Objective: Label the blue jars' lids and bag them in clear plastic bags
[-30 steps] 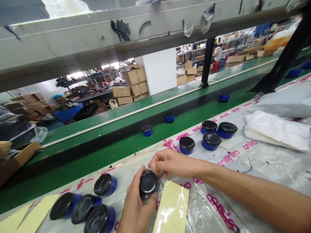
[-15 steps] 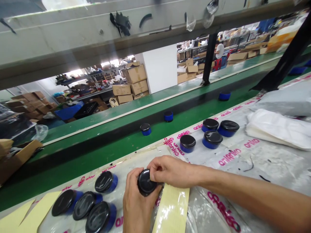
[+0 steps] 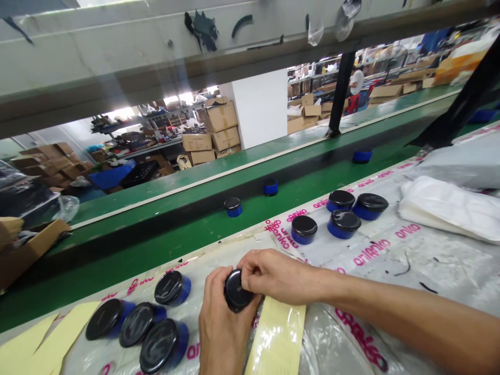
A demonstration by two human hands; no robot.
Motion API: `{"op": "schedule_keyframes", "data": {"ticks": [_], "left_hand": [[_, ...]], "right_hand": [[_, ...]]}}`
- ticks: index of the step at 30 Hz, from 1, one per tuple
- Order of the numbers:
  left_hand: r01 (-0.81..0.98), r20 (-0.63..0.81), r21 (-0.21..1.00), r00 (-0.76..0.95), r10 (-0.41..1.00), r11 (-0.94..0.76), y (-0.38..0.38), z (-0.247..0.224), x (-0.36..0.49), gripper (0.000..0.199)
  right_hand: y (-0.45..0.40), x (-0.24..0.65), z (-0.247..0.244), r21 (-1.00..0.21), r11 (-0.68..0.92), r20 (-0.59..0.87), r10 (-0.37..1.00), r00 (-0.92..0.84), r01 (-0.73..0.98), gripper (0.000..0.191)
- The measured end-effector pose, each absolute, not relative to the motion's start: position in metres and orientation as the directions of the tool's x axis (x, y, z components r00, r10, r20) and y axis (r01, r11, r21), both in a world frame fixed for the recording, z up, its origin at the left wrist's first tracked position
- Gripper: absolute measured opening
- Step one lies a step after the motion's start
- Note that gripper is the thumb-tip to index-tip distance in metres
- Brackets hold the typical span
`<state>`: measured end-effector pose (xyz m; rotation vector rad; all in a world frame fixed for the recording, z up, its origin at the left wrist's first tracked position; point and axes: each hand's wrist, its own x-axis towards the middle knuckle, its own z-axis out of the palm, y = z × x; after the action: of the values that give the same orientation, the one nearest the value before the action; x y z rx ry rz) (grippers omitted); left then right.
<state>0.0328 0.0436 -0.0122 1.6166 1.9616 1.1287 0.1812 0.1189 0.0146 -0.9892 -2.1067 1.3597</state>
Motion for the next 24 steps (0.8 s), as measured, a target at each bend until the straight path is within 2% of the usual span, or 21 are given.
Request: {"op": "schedule_keyframes", "data": {"ticks": [24], "left_hand": [[0.669,0.227,0.743,-0.301,0.926,0.035,0.0428,-0.0108,0.0356,0.039]], "right_hand": [[0.1106,0.1799,0.0147,-0.862,0.313,0.024,0.811,-0.584,0.399,0.008]]}}
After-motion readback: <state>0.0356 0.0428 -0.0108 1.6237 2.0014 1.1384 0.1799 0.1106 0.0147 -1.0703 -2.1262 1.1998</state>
